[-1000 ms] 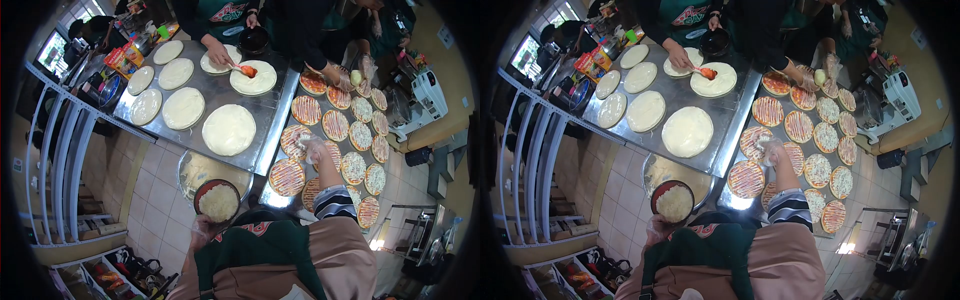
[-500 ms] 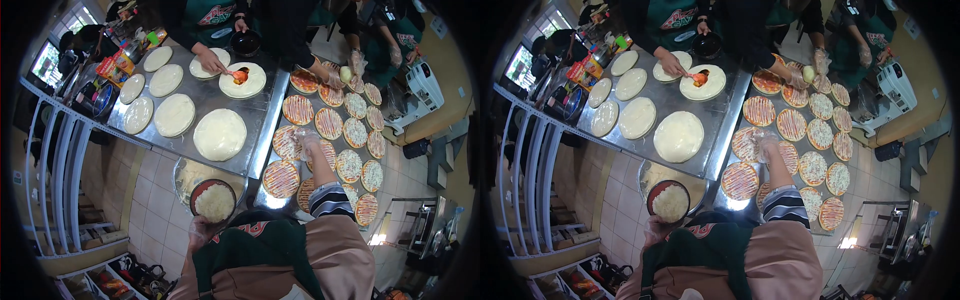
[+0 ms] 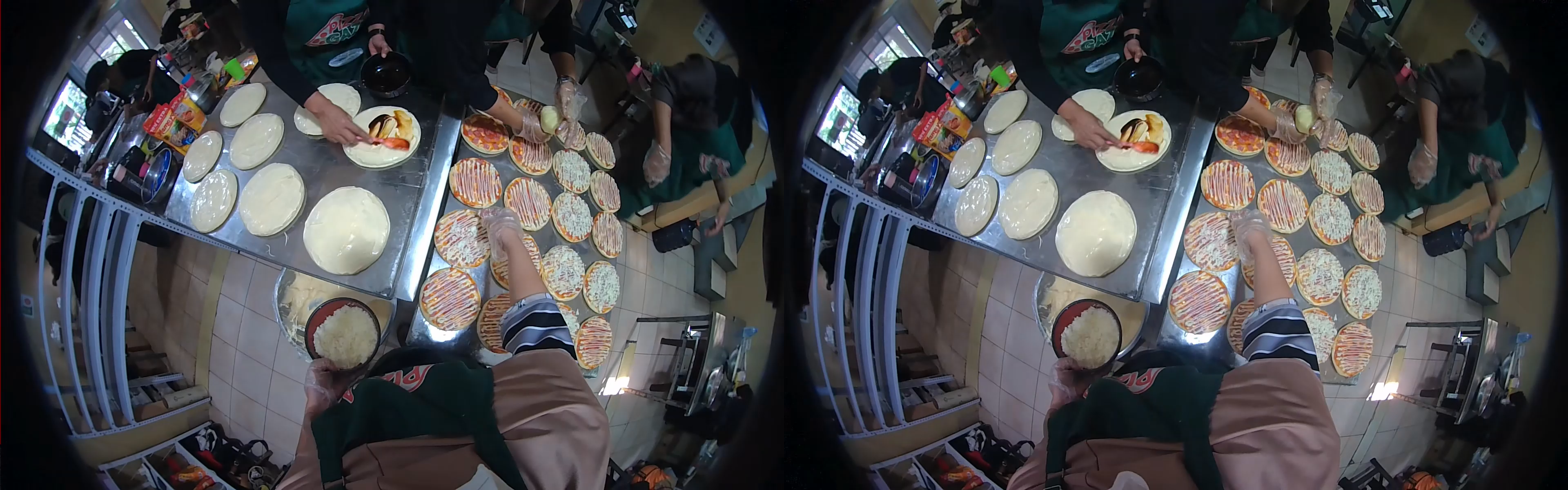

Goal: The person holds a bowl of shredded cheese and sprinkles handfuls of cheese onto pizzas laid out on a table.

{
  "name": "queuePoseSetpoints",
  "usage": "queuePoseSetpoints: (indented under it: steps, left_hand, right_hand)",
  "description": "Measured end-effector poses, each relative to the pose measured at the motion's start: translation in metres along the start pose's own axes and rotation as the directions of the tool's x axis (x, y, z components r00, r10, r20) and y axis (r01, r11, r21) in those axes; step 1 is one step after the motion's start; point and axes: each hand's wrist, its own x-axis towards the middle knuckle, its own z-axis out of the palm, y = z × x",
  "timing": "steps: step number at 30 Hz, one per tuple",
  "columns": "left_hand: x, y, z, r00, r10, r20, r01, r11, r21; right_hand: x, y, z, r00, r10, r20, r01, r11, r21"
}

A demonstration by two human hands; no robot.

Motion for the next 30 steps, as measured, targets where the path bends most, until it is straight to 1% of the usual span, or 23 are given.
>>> queuePoseSetpoints:
  steps: [1, 3, 4, 6, 7, 9, 10, 12, 13, 14, 15, 16, 18, 19, 20, 22, 23, 24, 25, 26, 27, 28, 30]
  left_hand:
    - [0.000, 0.000, 0.001, 1.000, 0.003, -0.003, -0.003, 1.000, 0.009]
    - [0.001, 0.001, 0.002, 1.000, 0.009, -0.009, -0.008, 1.000, 0.027]
    - [0.001, 0.001, 0.002, 1.000, 0.012, -0.012, -0.012, 0.999, 0.035]
    - [0.001, 0.001, 0.003, 1.000, 0.017, -0.018, -0.016, 0.999, 0.051]
    - [0.002, 0.001, 0.003, 1.000, 0.020, -0.021, -0.018, 0.998, 0.058]
    - [0.001, 0.001, 0.003, 0.999, 0.028, -0.027, -0.026, 0.997, 0.071]
    - [0.001, 0.002, 0.003, 0.999, 0.032, -0.029, -0.030, 0.997, 0.078]
    - [0.000, 0.001, 0.003, 0.999, 0.038, -0.037, -0.035, 0.995, 0.090]
    - [0.000, 0.002, 0.003, 0.998, 0.042, -0.040, -0.038, 0.995, 0.096]
    - [-0.001, 0.002, 0.003, 0.998, 0.044, -0.043, -0.039, 0.994, 0.102]
    - [-0.001, 0.002, 0.003, 0.998, 0.047, -0.045, -0.042, 0.993, 0.109]
    - [-0.001, 0.002, 0.004, 0.998, 0.049, -0.047, -0.043, 0.992, 0.115]
    - [-0.002, 0.003, 0.005, 0.997, 0.057, -0.051, -0.050, 0.991, 0.126]
    - [-0.002, 0.004, 0.005, 0.997, 0.061, -0.053, -0.054, 0.990, 0.131]
    - [-0.005, 0.005, 0.012, 0.997, 0.063, -0.054, -0.055, 0.990, 0.127]
    - [-0.012, 0.008, 0.025, 0.996, -0.061, -0.073, 0.061, 0.998, 0.002]
    - [-0.012, 0.008, 0.025, 0.995, -0.061, -0.074, 0.062, 0.998, 0.001]
    - [-0.012, 0.007, 0.025, 0.999, -0.031, 0.012, 0.030, 0.999, 0.028]
    - [-0.012, 0.007, 0.025, 0.995, -0.002, 0.100, -0.004, 0.999, 0.052]
    - [-0.012, 0.006, 0.024, 0.982, 0.025, 0.188, -0.040, 0.996, 0.074]
    - [-0.012, 0.006, 0.024, 0.960, 0.050, 0.275, -0.078, 0.993, 0.092]
    - [-0.011, 0.006, 0.023, 0.930, 0.072, 0.360, -0.118, 0.987, 0.107]
    - [-0.011, 0.004, 0.019, 0.847, 0.106, 0.521, -0.200, 0.972, 0.126]
  right_hand:
    - [0.008, 0.002, 0.002, 1.000, 0.000, 0.001, 0.000, 1.000, 0.001]
    - [0.025, 0.009, 0.012, 0.985, -0.172, -0.023, 0.165, 0.968, -0.189]
    - [0.022, 0.003, 0.005, 0.985, -0.173, -0.022, 0.166, 0.968, -0.188]
    - [0.008, -0.017, -0.019, 0.970, -0.244, 0.000, 0.236, 0.939, -0.250]
    - [0.017, -0.017, -0.014, 0.970, -0.245, 0.002, 0.237, 0.938, -0.251]
    - [0.047, -0.014, 0.013, 0.928, -0.365, 0.074, 0.363, 0.843, -0.397]
    - [0.057, -0.010, 0.024, 0.927, -0.367, 0.075, 0.366, 0.842, -0.397]
    - [0.070, -0.003, 0.040, 0.785, -0.618, -0.027, 0.597, 0.768, -0.230]
    - [0.063, -0.010, 0.033, 0.784, -0.620, -0.025, 0.599, 0.767, -0.230]
    - [0.047, -0.024, 0.018, 0.876, -0.481, 0.025, 0.478, 0.861, -0.175]
    - [0.033, -0.035, 0.002, 0.941, -0.330, 0.081, 0.338, 0.932, -0.130]
    - [0.023, -0.040, -0.008, 0.940, -0.330, 0.083, 0.339, 0.932, -0.131]
    - [0.010, -0.047, -0.020, 0.982, -0.166, 0.089, 0.167, 0.986, -0.012]
    - [0.013, -0.047, -0.017, 0.982, -0.169, 0.091, 0.171, 0.985, -0.014]
    - [0.021, -0.043, -0.008, 0.981, -0.188, 0.055, 0.189, 0.982, -0.025]
    - [0.041, -0.028, 0.018, 0.978, -0.206, 0.022, 0.207, 0.978, -0.038]
    - [0.058, -0.017, 0.036, 0.882, -0.467, 0.057, 0.468, 0.855, -0.223]
    - [0.067, -0.011, 0.045, 0.720, -0.680, 0.140, 0.673, 0.634, -0.381]
    - [0.063, -0.017, 0.041, 0.720, -0.680, 0.140, 0.673, 0.634, -0.382]
    - [0.055, -0.027, 0.033, 0.828, -0.551, 0.102, 0.557, 0.789, -0.260]
    - [0.047, -0.038, 0.026, 0.912, -0.401, 0.086, 0.410, 0.903, -0.128]
    - [0.044, -0.044, 0.026, 0.912, -0.402, 0.085, 0.410, 0.903, -0.128]
    - [0.036, -0.054, 0.026, 0.987, -0.160, -0.013, 0.160, 0.980, 0.121]
